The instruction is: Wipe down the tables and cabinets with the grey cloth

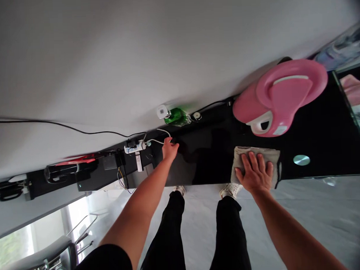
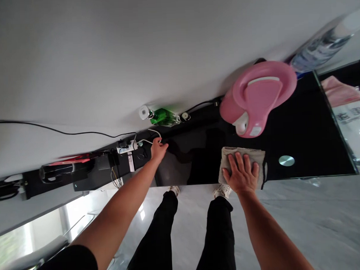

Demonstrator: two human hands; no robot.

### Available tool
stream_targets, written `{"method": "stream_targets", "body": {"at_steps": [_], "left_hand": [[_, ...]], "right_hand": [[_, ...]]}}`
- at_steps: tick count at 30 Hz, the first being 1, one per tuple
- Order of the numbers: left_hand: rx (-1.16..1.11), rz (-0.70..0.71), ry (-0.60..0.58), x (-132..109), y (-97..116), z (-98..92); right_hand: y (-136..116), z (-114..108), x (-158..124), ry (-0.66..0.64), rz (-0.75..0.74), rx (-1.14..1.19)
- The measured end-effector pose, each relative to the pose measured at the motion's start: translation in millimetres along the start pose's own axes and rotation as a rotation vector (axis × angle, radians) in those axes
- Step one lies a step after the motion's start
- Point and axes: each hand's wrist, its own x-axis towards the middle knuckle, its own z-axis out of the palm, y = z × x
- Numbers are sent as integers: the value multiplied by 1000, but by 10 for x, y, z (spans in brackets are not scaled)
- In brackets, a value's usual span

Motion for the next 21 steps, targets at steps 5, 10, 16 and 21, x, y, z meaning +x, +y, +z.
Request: {"method": "stream_targets", "body": {"at_steps": [5,10,16,21], "left_hand": [[332,152,-146,553,-534,-762],[503,344,-252,909,-721,-835],[467,498,-246,1267,-870,-1129],[-150,418,-135,1429,-1056,-1505]], "right_hand": [[-635,127,86,45,294,10],[-1791,477,327,-113,174,-4],[-2938,849,805,-128,36,38],[-3434,977,1134,-153,40,76]]}}
